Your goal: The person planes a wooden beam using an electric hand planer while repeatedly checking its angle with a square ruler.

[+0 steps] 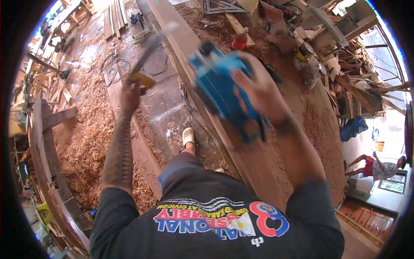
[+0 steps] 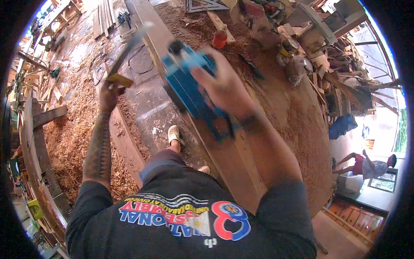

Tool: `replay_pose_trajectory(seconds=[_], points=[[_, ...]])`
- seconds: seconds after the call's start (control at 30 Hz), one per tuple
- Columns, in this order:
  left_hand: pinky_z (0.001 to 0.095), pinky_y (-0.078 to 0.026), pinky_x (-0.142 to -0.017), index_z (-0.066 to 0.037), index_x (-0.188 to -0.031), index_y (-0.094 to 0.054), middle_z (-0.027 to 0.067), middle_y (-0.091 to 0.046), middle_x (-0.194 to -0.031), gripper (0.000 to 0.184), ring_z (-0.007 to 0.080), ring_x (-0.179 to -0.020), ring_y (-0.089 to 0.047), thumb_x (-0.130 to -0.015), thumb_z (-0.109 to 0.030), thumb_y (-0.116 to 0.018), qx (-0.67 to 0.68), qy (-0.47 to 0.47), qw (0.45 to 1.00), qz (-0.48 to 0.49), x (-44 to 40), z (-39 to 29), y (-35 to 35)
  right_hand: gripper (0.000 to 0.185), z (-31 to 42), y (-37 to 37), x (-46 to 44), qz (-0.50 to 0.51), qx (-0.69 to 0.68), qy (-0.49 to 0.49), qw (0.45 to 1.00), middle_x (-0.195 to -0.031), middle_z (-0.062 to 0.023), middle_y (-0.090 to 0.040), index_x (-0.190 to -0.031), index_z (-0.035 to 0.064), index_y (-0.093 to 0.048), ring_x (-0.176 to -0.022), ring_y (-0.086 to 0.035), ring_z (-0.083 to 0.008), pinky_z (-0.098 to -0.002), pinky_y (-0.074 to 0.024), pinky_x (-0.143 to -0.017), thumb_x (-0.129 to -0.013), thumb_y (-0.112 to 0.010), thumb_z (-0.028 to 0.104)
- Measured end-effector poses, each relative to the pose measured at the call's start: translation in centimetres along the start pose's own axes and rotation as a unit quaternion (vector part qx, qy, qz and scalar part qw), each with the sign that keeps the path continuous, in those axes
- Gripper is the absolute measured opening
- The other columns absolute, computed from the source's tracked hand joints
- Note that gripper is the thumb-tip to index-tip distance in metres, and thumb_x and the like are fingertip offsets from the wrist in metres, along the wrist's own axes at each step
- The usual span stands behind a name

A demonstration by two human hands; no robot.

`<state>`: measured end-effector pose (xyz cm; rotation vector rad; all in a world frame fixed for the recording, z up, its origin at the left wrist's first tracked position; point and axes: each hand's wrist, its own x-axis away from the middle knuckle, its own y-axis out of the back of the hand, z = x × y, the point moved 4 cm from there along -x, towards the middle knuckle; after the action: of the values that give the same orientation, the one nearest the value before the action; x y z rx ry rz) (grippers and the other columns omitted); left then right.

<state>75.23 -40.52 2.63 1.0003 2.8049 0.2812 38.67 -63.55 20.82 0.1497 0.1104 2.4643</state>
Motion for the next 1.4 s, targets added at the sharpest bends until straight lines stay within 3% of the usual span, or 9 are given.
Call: replay_pose_trajectory(seconds=[0.07, 0.1, 0.13, 0.23, 0.4, 0.43, 0.63, 0.97, 1.4], points=[[0.0392, -0.062, -0.067, 0.0, -0.121, -0.072, 0.0126, -0.078, -0.104, 0.028, 0.0214, -0.086, -0.077, -0.107, -0.023, -0.069, 0.006, -0.012, 0.997, 0.078, 1.2, -2.4, -6.3, 0.064, 1.2, 2.4, 10.2, -0.039, 0.039, -0.061, 0.997, -0.087, -0.0057, -0.065, -0.159, 0.0099, -0.045, -0.064, -0.059, -0.0117, -0.0286, -0.0485, -0.055, -0.103, -0.071, 0.029], [0.042, -0.062, -0.073, -0.001, -0.122, -0.072, 0.0166, -0.079, -0.103, 0.027, 0.0266, -0.091, -0.078, -0.104, -0.021, -0.071, -0.165, -0.085, 0.978, 0.095, 1.9, -3.7, -8.3, 0.066, 1.3, 3.4, 14.6, -0.068, 0.039, -0.094, 0.993, -0.088, -0.0054, -0.065, -0.159, 0.0104, -0.045, -0.067, -0.06, -0.0119, -0.0284, -0.0494, -0.058, -0.102, -0.072, 0.028], [0.046, -0.06, -0.082, -0.001, -0.121, -0.073, 0.023, -0.078, -0.106, 0.029, 0.0358, -0.097, -0.078, -0.101, -0.022, -0.072, -0.182, -0.139, 0.967, 0.113, 0.8, -0.5, -10.3, 0.068, 1.6, 4.3, 18.6, -0.072, 0.036, -0.134, 0.988, -0.089, -0.0048, -0.065, -0.16, 0.0106, -0.045, -0.07, -0.06, -0.0115, -0.0284, -0.0495, -0.059, -0.101, -0.073, 0.027], [0.0517, -0.058, -0.088, 0.0, -0.12, -0.071, 0.0267, -0.076, -0.108, 0.031, 0.0453, -0.101, -0.074, -0.103, -0.027, -0.069, -0.213, -0.183, 0.949, 0.142, 2.2, -3.2, -14.5, 0.073, 1.7, 6.7, 28.1, -0.081, 0.039, -0.218, 0.972, -0.098, -0.0077, -0.068, -0.16, 0.0103, -0.047, -0.085, -0.065, -0.0149, -0.0311, -0.0546, -0.072, -0.097, -0.078, 0.029], [0.0566, -0.056, -0.087, 0.0, -0.12, -0.068, 0.0292, -0.075, -0.107, 0.034, 0.0492, -0.101, -0.072, -0.107, -0.03, -0.063, -0.245, -0.184, 0.94, 0.151, 2.5, -5.1, -16.7, 0.079, 1.8, 7.7, 36.4, -0.117, 0.024, -0.208, 0.971, -0.127, -0.0191, -0.068, -0.158, 0.0078, -0.049, -0.115, -0.066, -0.0242, -0.038, -0.0512, -0.102, -0.093, -0.083, 0.035], [0.0588, -0.055, -0.085, 0.001, -0.121, -0.065, 0.0307, -0.074, -0.106, 0.035, 0.0512, -0.1, -0.071, -0.109, -0.031, -0.06, -0.353, -0.17, 0.913, 0.115, 3.1, -4.9, -16.4, 0.08, 1.7, 7.8, 37.3, -0.115, 0.012, -0.211, 0.971, -0.127, -0.0196, -0.068, -0.158, 0.0071, -0.049, -0.115, -0.066, -0.0241, -0.0377, -0.0516, -0.102, -0.092, -0.084, 0.036], [0.0612, -0.055, -0.085, 0.001, -0.121, -0.062, 0.0326, -0.073, -0.109, 0.036, 0.0524, -0.101, -0.07, -0.109, -0.033, -0.058, -0.348, -0.2, 0.911, 0.096, 2.2, -2.3, -16.7, 0.08, 0.9, 7.7, 38.3, -0.126, -0.005, -0.218, 0.968, -0.118, -0.0197, -0.071, -0.15, -0.0004, -0.052, -0.111, -0.068, -0.0226, -0.0358, -0.0541, -0.097, -0.091, -0.085, 0.044], [0.0582, -0.054, -0.097, -0.003, -0.129, -0.063, 0.0292, -0.072, -0.123, 0.04, 0.0506, -0.113, -0.069, -0.11, -0.037, -0.055, -0.345, -0.164, 0.919, 0.098, 3.2, -2.8, -16.8, 0.063, -1.2, 7.1, 37.0, -0.072, -0.032, -0.253, 0.964, -0.087, -0.0032, -0.066, -0.123, -0.0009, -0.061, -0.07, -0.061, -0.0099, -0.0275, -0.0499, -0.062, -0.097, -0.078, 0.054], [0.0605, -0.055, -0.091, -0.001, -0.123, -0.062, 0.0323, -0.073, -0.11, 0.039, 0.0532, -0.104, -0.07, -0.108, -0.037, -0.059, -0.344, -0.19, 0.912, 0.116, 3.0, -3.2, -16.5, 0.06, -1.6, 5.5, 33.5, -0.047, -0.031, -0.229, 0.972, -0.083, -0.0024, -0.065, -0.118, 0.0006, -0.063, -0.069, -0.062, -0.0107, -0.0282, -0.0503, -0.061, -0.1, -0.073, 0.056]])
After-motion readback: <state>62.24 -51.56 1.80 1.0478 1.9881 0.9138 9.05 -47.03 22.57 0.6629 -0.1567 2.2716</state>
